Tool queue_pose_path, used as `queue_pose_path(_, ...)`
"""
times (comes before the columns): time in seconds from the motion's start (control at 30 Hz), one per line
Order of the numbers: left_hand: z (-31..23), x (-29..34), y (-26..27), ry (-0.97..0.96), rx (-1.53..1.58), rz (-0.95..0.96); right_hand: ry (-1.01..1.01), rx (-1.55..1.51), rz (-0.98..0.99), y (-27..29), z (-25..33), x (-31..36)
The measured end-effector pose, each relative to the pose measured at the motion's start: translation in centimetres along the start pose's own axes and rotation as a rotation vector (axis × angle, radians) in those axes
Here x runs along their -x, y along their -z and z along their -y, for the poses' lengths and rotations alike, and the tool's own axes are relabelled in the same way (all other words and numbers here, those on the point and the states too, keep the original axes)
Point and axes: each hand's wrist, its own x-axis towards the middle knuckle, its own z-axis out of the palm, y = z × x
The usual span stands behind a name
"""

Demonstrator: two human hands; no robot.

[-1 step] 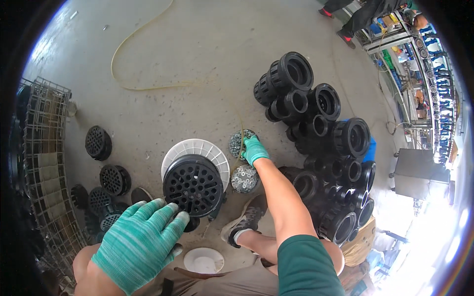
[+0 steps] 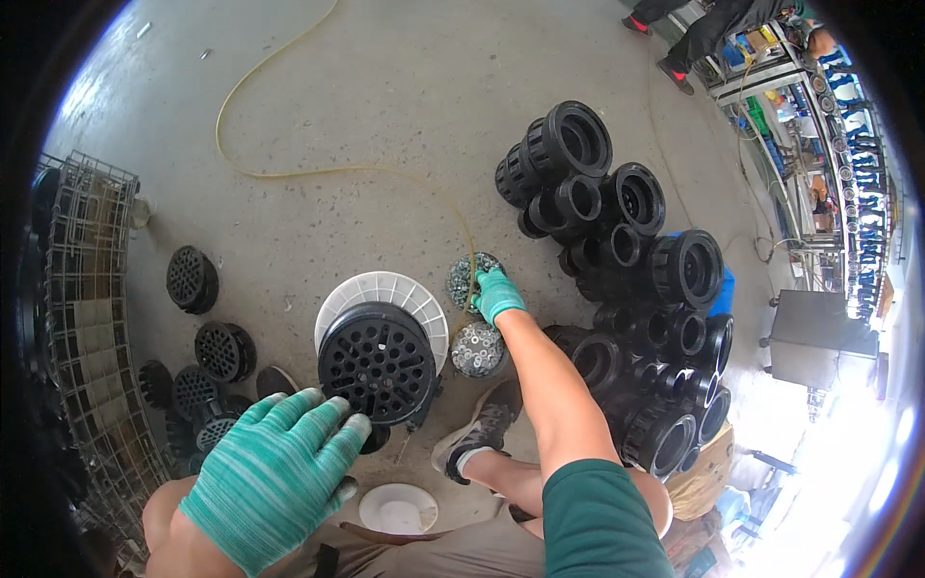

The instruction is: The person places a black circular component onto a white base, takes a metal fastener from a container, and uses a pneumatic tool to secure it into the component.

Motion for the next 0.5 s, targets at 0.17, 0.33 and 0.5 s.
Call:
queue_pose_path(0.17,0.1,0.3,0.5,-0.013,-0.001,0.034,0.046,0.191,-0.097,1.5,7.5,3.1)
queue_pose_path(0.33,-1.2,-0.7,0.3,-0.024,0.007,0.061,-0.018,0.079,-0.195,2.1,7.2,3.5)
queue_pose_path(0.5,-1.8,-1.2,0.6,-0.005,-0.026,0.084,-0.132,-0.192,-0.164,2.0,6.0,3.4)
